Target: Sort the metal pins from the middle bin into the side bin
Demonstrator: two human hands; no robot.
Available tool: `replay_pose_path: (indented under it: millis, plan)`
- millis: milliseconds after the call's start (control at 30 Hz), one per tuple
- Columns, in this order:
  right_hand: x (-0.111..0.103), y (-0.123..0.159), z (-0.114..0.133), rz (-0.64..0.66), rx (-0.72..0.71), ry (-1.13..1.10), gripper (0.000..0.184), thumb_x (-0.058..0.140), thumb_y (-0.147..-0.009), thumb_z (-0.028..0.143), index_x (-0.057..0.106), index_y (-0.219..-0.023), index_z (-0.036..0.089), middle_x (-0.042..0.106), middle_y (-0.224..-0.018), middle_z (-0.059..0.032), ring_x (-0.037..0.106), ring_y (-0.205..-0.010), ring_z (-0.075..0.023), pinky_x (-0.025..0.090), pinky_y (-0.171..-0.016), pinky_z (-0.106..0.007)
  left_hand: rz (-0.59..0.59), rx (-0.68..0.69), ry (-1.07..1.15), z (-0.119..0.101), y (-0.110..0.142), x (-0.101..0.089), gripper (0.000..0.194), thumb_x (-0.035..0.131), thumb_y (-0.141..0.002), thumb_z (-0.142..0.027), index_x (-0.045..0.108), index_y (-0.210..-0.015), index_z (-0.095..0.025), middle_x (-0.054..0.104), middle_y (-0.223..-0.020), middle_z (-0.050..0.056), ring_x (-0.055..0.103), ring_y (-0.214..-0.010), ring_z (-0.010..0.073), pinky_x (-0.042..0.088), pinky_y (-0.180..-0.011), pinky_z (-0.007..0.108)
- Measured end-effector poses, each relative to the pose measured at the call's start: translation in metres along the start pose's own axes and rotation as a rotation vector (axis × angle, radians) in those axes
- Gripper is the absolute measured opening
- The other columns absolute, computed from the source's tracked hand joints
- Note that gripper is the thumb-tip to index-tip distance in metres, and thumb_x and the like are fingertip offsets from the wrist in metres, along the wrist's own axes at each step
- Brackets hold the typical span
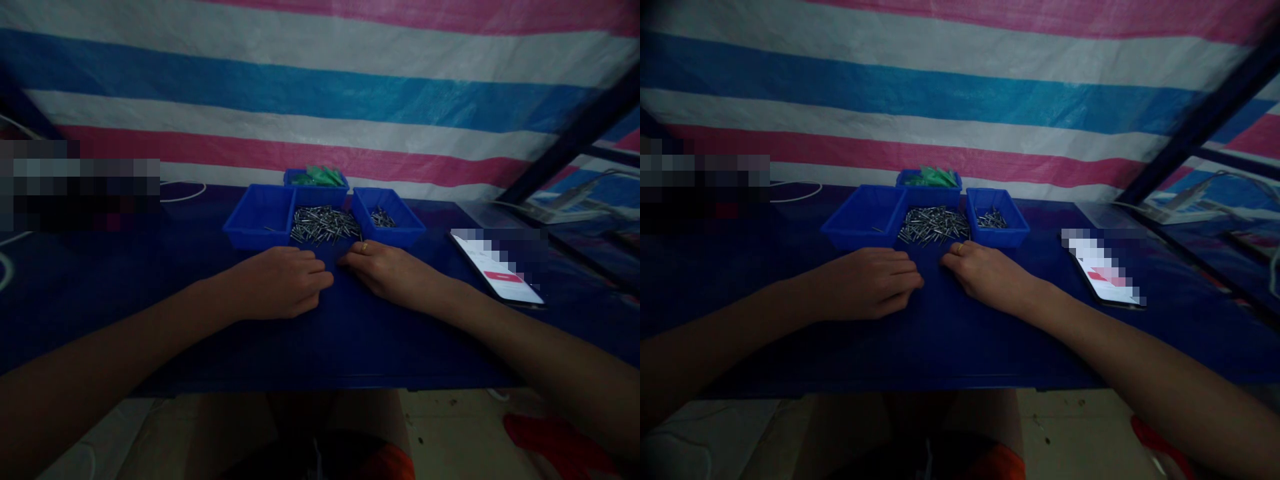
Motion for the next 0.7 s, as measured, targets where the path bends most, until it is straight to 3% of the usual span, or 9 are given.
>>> replay_pose_path:
  millis: [400, 700]
  plan:
    - [-0.003, 0.002, 0.022, 0.020, -0.140, -0.125, 0.019, 0.042, -0.088, 0.014, 0.057, -0.099, 0.013, 0.056, -0.089, -0.0065, 0.053, -0.082, -0.0159, 0.045, -0.076, -0.030, 0.014, -0.109, -0.022, 0.012, 0.001, 0.004, 0.011, 0.046, -0.084, -0.021, 0.057, -0.082, -0.018, 0.059, -0.073, -0.001, 0.054, -0.067, 0.0146, 0.040, -0.062, 0.027]
    - [-0.012, 0.005, 0.036, -0.071, -0.230, -0.165, 0.021, 0.040, -0.088, 0.010, 0.057, -0.098, 0.014, 0.057, -0.095, -0.0074, 0.054, -0.084, -0.0153, 0.047, -0.077, -0.028, 0.068, -0.248, 0.000, 0.024, 0.003, 0.011, 0.017, 0.046, -0.086, -0.028, 0.058, -0.081, -0.018, 0.061, -0.075, 0.001, 0.058, -0.069, 0.0146, 0.038, -0.059, 0.025]
Point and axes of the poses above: each hand's wrist, its own y-axis away from the middle knuckle, its own x-axis out of the palm, z = x × y, the point moved 9 cm from there along -y, towards the middle knuckle
